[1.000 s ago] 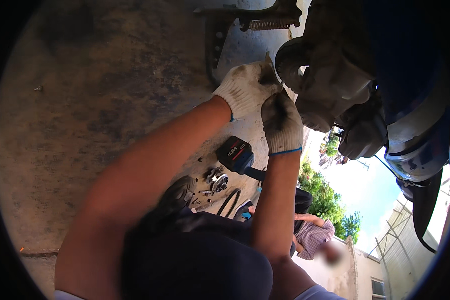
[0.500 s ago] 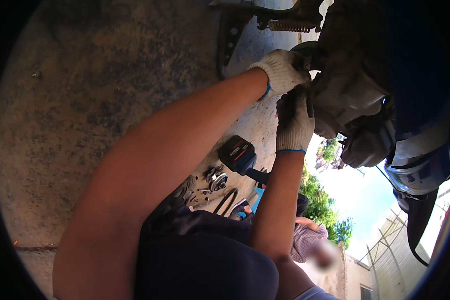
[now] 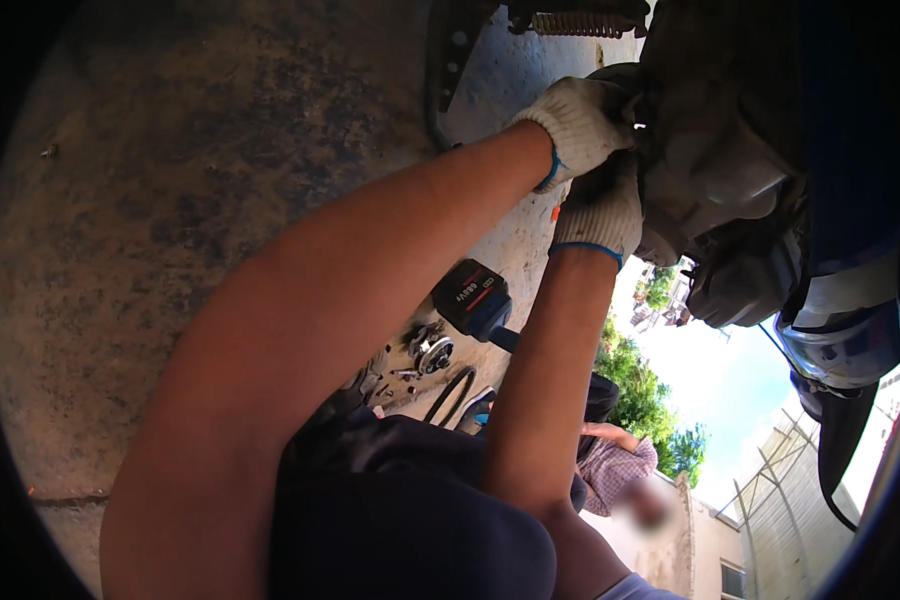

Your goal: The person is repairing the transmission components of a blue scooter, including removing and reassembling parts and using an impact wrench.

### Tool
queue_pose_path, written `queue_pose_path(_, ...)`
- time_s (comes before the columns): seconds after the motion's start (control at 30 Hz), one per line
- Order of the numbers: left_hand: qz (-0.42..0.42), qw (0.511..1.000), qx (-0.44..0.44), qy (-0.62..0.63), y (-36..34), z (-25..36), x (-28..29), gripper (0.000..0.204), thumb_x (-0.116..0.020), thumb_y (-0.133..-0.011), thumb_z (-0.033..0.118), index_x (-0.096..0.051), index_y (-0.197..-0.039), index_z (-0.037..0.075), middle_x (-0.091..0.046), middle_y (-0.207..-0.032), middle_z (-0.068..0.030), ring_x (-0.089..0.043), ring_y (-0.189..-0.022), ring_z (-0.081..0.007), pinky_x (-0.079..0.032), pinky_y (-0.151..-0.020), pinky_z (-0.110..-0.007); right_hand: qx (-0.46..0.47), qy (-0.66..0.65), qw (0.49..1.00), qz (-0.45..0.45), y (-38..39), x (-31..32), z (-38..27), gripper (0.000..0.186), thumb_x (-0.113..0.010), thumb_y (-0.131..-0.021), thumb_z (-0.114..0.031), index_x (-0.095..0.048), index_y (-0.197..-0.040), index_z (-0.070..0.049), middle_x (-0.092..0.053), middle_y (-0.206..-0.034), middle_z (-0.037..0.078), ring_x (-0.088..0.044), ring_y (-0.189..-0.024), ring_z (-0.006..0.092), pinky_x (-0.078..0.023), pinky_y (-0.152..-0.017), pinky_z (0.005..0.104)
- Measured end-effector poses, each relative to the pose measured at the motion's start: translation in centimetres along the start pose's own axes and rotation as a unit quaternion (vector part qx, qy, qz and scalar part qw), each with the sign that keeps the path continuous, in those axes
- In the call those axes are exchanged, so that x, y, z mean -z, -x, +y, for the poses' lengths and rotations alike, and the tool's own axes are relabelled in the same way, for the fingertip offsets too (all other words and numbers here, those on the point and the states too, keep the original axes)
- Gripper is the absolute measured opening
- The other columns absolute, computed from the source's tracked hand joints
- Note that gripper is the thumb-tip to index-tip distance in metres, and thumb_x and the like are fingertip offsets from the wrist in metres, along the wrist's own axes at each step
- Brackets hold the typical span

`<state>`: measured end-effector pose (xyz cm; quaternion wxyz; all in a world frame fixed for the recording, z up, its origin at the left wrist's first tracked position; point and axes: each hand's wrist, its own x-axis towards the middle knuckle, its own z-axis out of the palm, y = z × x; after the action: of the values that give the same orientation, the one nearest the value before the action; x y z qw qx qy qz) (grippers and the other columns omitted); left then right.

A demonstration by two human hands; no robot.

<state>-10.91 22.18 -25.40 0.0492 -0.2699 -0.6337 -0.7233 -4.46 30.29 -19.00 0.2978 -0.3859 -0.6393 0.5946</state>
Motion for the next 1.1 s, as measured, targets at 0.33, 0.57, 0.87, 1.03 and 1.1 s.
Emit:
queue_pose_path(0.33,-0.031,0.968,0.187,0.161,-1.2,1.8,1.3,0.026,-0.06,-0.1,0.03,-0.077,-0.113,0.015,-0.074,-0.122,-0.0122,-0.07,-0.112,-0.0355,-0.057,-0.099,-0.041,-0.009,-0.149,0.988,-0.033,-0.5,-0.7,0.6,0.033,-0.062,-0.109,-0.022,-0.067,-0.13,0.003,-0.074,-0.111,0.011,-0.07,-0.106,0.0189,-0.057,-0.095,0.0301)
queue_pose_path(0.57,0.004,0.993,0.037,-0.115,-1.6,-0.7,-0.4,0.026,-0.068,-0.093,0.024,-0.077,-0.115,0.014,-0.075,-0.122,-0.0105,-0.075,-0.105,-0.0314,-0.062,-0.09,-0.039,-0.052,0.07,0.993,0.085,1.1,-3.2,0.5,0.046,-0.054,-0.112,-0.026,-0.055,-0.145,0.006,-0.066,-0.135,0.012,-0.068,-0.117,0.0248,-0.056,-0.103,0.0346)
queue_pose_path(0.87,-0.026,0.971,-0.079,-0.226,-4.7,-0.5,-1.2,0.021,-0.066,-0.089,0.018,-0.083,-0.102,0.018,-0.075,-0.116,-0.0067,-0.075,-0.102,-0.0259,-0.061,-0.081,-0.037,-0.013,-0.163,0.983,-0.087,-2.1,-1.7,0.1,0.041,-0.049,-0.108,-0.014,-0.053,-0.145,0.004,-0.059,-0.145,0.019,-0.056,-0.136,0.0307,-0.046,-0.118,0.0437)
queue_pose_path(1.03,-0.048,0.966,-0.124,-0.221,-4.6,-0.6,0.1,0.022,-0.066,-0.089,0.019,-0.084,-0.1,0.018,-0.077,-0.114,-0.006,-0.075,-0.102,-0.0267,-0.061,-0.08,-0.038,0.03,0.007,0.984,-0.178,-0.4,0.7,-0.2,0.036,-0.051,-0.108,-0.015,-0.057,-0.141,0.0,-0.061,-0.14,0.017,-0.058,-0.13,0.0296,-0.048,-0.111,0.0425)
queue_pose_path(1.1,-0.098,0.961,-0.067,-0.248,-4.6,0.3,0.2,0.024,-0.063,-0.092,0.018,-0.08,-0.109,0.023,-0.072,-0.116,-0.0055,-0.07,-0.113,-0.0275,-0.06,-0.092,-0.041,-0.095,-0.138,0.952,-0.254,-1.0,3.1,-0.1,0.032,-0.055,-0.108,-0.017,-0.06,-0.136,-0.001,-0.066,-0.13,0.015,-0.063,-0.116,0.0267,-0.052,-0.1,0.0403)
